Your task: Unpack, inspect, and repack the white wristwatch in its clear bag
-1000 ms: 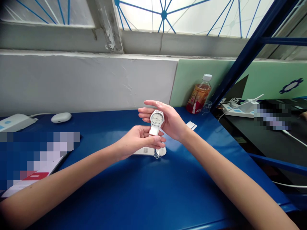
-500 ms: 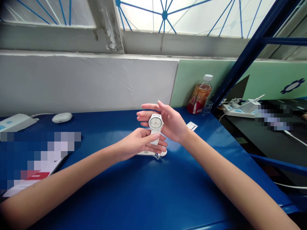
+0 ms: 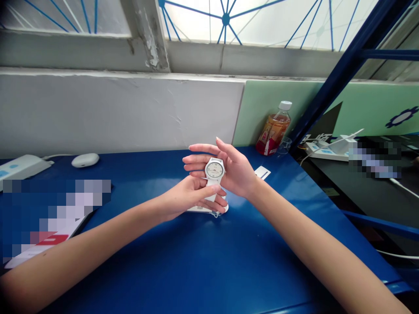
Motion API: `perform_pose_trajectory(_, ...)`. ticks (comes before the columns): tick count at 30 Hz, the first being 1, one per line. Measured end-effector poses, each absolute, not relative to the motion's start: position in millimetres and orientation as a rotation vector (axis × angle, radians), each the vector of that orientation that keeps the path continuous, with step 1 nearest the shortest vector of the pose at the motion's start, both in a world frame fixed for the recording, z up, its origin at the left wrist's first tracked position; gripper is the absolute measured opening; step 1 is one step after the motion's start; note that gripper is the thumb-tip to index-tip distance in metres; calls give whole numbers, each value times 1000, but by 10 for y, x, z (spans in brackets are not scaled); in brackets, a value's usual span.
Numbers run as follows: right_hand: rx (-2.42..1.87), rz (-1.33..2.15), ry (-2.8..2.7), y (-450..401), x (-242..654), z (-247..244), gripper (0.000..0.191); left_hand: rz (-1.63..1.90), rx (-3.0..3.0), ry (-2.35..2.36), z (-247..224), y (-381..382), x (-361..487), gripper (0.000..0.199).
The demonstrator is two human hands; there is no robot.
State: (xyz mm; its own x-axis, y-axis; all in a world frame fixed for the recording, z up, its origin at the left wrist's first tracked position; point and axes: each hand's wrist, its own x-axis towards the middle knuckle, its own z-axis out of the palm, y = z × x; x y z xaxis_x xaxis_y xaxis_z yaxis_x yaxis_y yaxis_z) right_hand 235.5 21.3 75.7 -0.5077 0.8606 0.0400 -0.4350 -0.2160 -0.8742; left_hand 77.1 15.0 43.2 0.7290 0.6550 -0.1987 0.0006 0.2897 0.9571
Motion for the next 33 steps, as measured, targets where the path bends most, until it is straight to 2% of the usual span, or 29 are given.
perform_pose_trajectory(7, -723, 1702, -1119, 248, 2363, 747, 43, 481, 1204, 662, 571, 133, 747, 32)
perform_pose_trajectory(12, -724, 1725, -1012, 269, 2354, 738, 38, 514, 1228, 705, 633, 142, 738, 33)
perform_pose_trajectory(17, -796, 1718, -1052, 295, 2353, 687, 32, 541, 1339, 773, 652, 110, 756, 26)
perform_pose_trajectory(20, -910, 1535, -1234, 320, 2383, 699, 30, 581, 1489, 814, 677, 89, 746, 26)
perform_pose_trajectory(26, -1166, 868, -1684, 271, 2469, 819, 34, 735, 2051, 991, 645, 161, 643, 36)
perform_pose_trajectory(29, -1243, 816, -1713, 172, 2513, 782, 41, 738, 2231, 1002, 572, 200, 615, 31)
perform_pose_trajectory(33, -1354, 763, -1668, 32, 2605, 680, 38, 721, 2382, 976, 490, 204, 621, 26)
